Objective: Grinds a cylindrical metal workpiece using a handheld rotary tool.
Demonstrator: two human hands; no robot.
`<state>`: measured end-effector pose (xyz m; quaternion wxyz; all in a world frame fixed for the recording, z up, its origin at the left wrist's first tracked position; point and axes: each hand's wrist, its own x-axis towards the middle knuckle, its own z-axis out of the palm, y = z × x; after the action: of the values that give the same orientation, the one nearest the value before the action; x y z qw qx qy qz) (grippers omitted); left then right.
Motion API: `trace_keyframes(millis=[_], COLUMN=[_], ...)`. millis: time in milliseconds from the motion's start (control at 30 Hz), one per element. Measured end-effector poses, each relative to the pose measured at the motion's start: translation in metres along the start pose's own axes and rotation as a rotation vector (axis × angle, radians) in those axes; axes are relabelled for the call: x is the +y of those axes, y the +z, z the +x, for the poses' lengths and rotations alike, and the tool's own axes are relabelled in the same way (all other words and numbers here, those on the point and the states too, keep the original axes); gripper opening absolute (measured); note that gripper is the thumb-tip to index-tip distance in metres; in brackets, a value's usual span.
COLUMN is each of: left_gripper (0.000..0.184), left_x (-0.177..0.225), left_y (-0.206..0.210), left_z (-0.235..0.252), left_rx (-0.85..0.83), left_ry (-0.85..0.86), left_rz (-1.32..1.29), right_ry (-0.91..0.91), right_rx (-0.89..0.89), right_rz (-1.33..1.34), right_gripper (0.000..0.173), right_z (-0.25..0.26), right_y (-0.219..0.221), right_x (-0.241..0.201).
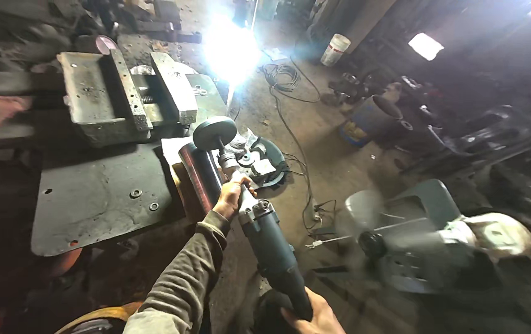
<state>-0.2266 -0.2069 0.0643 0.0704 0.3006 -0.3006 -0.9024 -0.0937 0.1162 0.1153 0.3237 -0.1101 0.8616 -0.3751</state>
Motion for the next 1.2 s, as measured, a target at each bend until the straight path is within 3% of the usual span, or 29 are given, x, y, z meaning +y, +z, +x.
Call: trace_keyframes(millis=[300, 500, 667, 900, 1200], left_gripper=[0.024, 0.030, 0.030, 0.011, 0.010], left_x=[0.018, 0.019, 0.014, 0.000, -0.016], left_y=[-0.042, -0.054, -0.043, -0.008, 0.006], left_z=[-0.031, -0.039, -0.029, -0.010, 0.008], left_rx=[-0.137, -0.103, -0.163, -0.063, 0.059], left_ry=[0.140, 0.176, 0.162, 0.019, -0.031], left_rz=[-0.061, -0.118, -0.022, -0.019, 0.079], right_ry=[-0.003, -0.009, -0.003, -0.009, 0.016], right_rx=[-0.033, -0.060, -0.034, 0.013, -0.003], right_rz=[-0.230, -0.290, -0.240, -0.090, 0.076], right_gripper=[0.054, 0.054, 0.056, 0.050, 0.045], right_z=[-0.011, -0.012, -0.013, -0.007, 0.000], right_y=[0.013, 0.017, 0.015, 0.009, 0.004], right_x=[-0.018, -0.020, -0.014, 0.001, 0.015])
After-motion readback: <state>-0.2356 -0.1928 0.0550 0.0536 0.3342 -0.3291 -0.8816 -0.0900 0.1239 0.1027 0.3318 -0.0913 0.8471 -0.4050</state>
